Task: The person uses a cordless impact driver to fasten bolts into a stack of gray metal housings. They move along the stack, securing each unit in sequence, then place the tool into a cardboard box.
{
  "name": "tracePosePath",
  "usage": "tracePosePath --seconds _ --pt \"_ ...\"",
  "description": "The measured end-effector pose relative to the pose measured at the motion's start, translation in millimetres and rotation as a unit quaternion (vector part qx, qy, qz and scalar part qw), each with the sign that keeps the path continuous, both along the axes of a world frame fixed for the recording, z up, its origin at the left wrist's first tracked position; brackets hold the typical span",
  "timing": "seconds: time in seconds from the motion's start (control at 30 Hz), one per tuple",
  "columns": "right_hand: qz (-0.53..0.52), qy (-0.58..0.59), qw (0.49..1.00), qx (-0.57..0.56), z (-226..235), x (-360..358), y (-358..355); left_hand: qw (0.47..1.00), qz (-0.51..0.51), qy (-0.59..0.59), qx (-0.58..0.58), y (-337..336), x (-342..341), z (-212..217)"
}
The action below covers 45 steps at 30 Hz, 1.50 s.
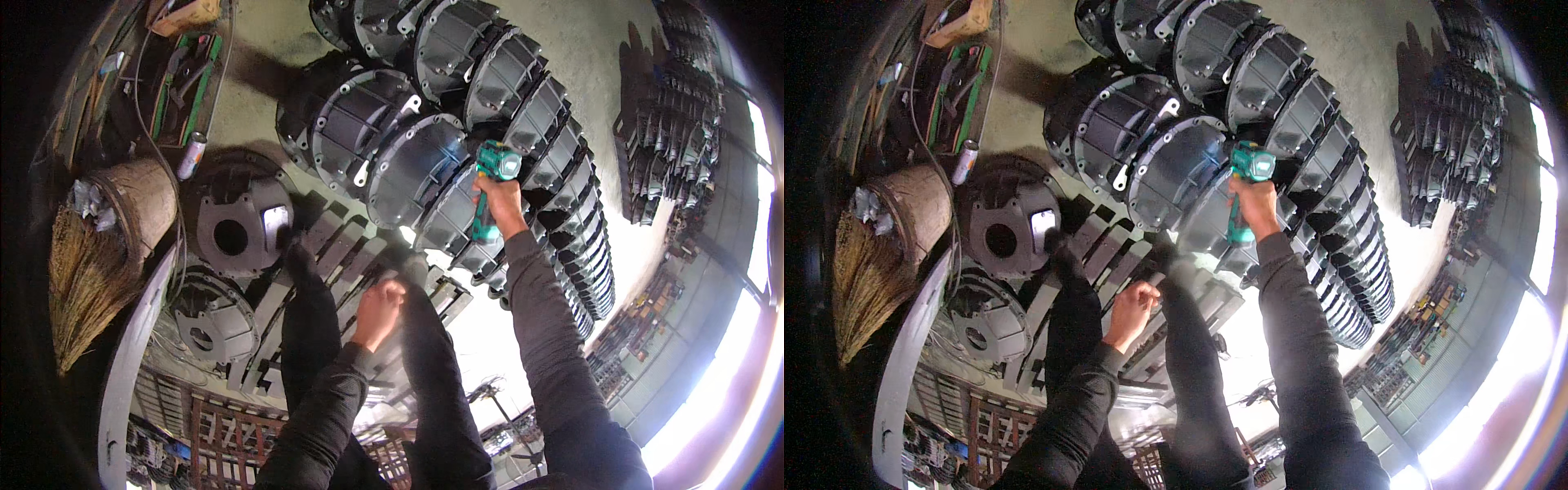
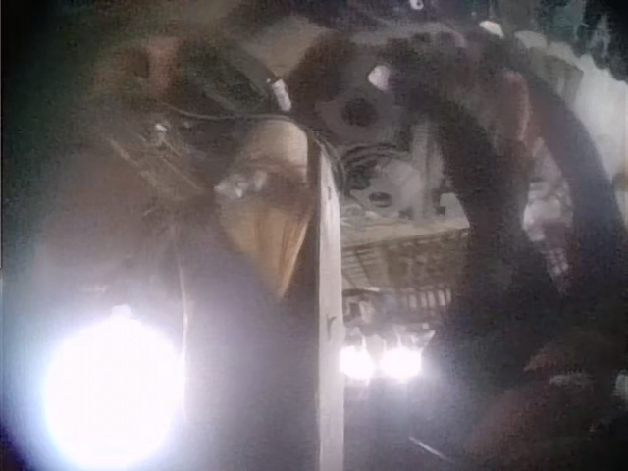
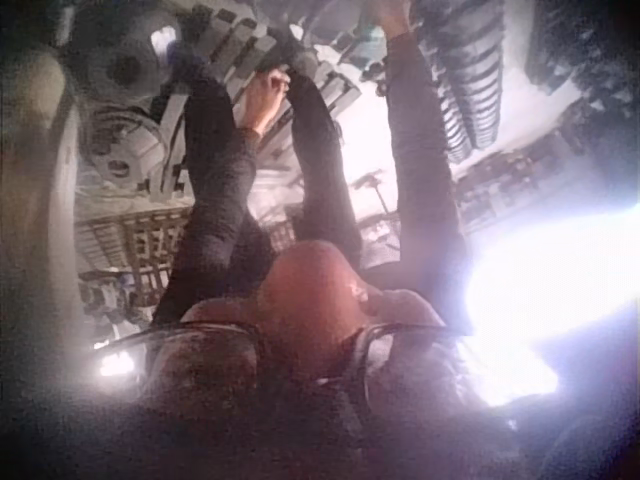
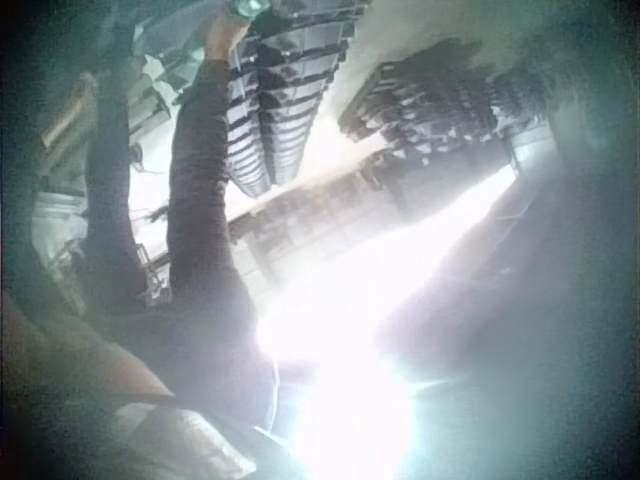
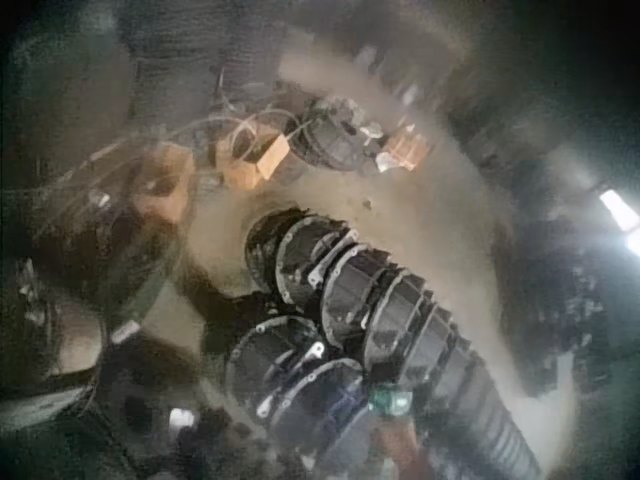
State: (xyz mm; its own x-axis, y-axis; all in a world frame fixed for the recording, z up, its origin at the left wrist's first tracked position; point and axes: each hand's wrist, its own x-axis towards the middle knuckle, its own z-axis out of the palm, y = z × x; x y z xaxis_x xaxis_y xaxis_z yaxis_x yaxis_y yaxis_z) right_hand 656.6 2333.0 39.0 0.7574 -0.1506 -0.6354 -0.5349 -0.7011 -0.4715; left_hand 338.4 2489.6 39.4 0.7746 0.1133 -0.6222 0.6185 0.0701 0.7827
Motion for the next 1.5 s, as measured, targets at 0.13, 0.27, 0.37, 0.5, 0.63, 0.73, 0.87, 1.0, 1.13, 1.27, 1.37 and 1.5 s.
tracePosePath --seconds 0.13,0.27,0.37,0.5,0.63,0.73,0.87,1.0,1.13,1.27,1.37,1.5 --pt "0.019 -0.001 0.999 -0.035 -4 14 9 0.997 0.011 -0.041 0.062 -3 15 -6" --pt "0.001 0.028 0.999 -0.020 -6 15 15 0.999 0.010 -0.029 0.030 -5 20 -3" --pt "0.009 0.026 0.999 -0.035 -7 13 14 0.998 0.003 -0.033 0.056 -3 24 -3" --pt "0.036 0.009 0.998 -0.052 -11 11 11 0.998 0.034 -0.035 0.033 2 32 2" --pt "0.034 0.029 0.998 -0.040 -17 15 5 0.999 0.039 0.016 -0.005 8 38 5" --pt "0.006 0.048 0.998 0.043 -20 24 2 0.999 0.043 0.021 -0.014 12 40 6" --pt "0.038 0.064 0.997 0.022 -19 38 1 0.998 0.064 0.013 -0.021 15 47 10" --pt "0.090 0.075 0.993 0.006 -21 47 -3 0.997 0.072 -0.019 -0.011 16 55 17" --pt "0.284 0.046 0.953 -0.092 -28 51 -13 0.997 0.078 0.004 -0.029 15 62 23" --pt "0.249 0.070 0.959 -0.120 -36 54 -16 0.997 0.069 0.011 -0.028 14 67 25" --pt "0.204 0.075 0.971 -0.101 -35 55 -14 0.996 0.073 0.019 -0.040 13 68 24" --pt "0.218 0.081 0.966 -0.112 -31 59 -10 0.994 0.107 0.005 -0.038 6 67 21"
